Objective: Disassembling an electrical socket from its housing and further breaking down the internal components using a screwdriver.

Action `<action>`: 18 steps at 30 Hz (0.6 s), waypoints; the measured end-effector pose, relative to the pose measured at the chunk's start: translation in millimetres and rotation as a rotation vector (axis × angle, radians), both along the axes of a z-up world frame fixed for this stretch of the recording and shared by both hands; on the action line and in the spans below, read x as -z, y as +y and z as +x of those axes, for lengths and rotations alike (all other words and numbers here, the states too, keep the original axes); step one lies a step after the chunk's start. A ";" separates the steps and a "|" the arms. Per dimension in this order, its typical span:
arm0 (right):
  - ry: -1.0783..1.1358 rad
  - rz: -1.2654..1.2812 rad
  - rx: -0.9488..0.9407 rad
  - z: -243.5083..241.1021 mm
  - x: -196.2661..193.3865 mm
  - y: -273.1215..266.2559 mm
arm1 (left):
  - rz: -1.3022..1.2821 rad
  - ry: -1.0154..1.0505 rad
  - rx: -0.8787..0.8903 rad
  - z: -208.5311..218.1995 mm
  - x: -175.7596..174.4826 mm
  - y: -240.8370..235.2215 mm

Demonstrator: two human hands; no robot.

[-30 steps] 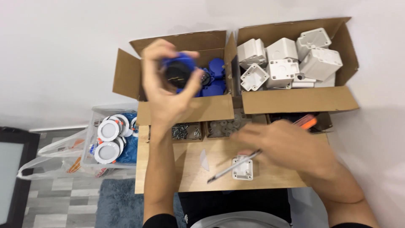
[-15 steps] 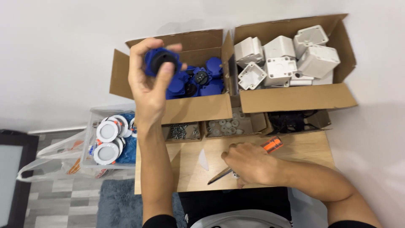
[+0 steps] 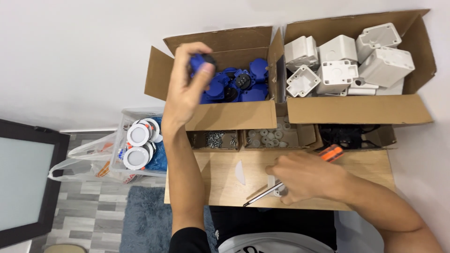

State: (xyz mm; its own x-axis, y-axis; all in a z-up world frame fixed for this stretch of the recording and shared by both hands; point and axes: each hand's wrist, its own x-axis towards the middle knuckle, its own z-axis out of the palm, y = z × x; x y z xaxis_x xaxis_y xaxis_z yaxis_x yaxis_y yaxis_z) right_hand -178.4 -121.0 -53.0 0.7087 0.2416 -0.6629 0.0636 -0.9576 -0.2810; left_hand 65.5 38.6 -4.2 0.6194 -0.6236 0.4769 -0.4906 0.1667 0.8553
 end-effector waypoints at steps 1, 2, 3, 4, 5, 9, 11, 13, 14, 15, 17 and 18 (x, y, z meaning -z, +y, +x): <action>-0.065 0.046 -0.016 -2.0 -7.0 -4.9 | 0.153 -0.223 -0.043 0.1 -1.3 1.4; -0.065 0.048 -0.019 -3.0 -11.2 -8.4 | 0.155 -0.224 -0.046 0.8 0.6 -1.7; -0.085 0.036 -0.020 -4.7 -15.5 -11.8 | 0.218 -0.279 -0.058 1.1 2.9 -5.1; -0.105 0.024 -0.021 -6.5 -19.8 -15.3 | 0.282 -0.334 -0.070 1.4 5.1 -8.6; -0.106 0.023 -0.021 -7.8 -26.6 -18.9 | 0.281 -0.335 -0.071 2.5 10.0 -12.0; -0.167 0.072 0.073 -20.2 -33.1 -39.0 | 0.435 -0.286 -0.011 -1.2 20.0 -26.0; -0.228 0.067 0.078 -27.6 -32.5 -50.7 | 0.421 -0.241 0.020 -7.0 18.5 -30.7; -0.349 0.037 0.097 -33.9 -37.9 -60.8 | 0.306 -0.237 0.046 -13.0 15.1 -33.4; -0.350 0.037 0.100 -36.5 -41.6 -61.7 | 0.306 -0.238 0.049 -17.0 10.9 -33.2; -0.505 0.041 0.135 -39.1 -45.2 -62.6 | 0.264 -0.269 0.054 -21.3 7.1 -32.6; -0.658 0.044 0.173 -41.1 -52.6 -63.1 | 0.222 -0.299 0.062 -30.3 -0.6 -31.2; -0.825 0.070 0.131 -40.5 -56.6 -62.7 | 0.185 -0.330 0.128 -34.9 -4.7 -30.5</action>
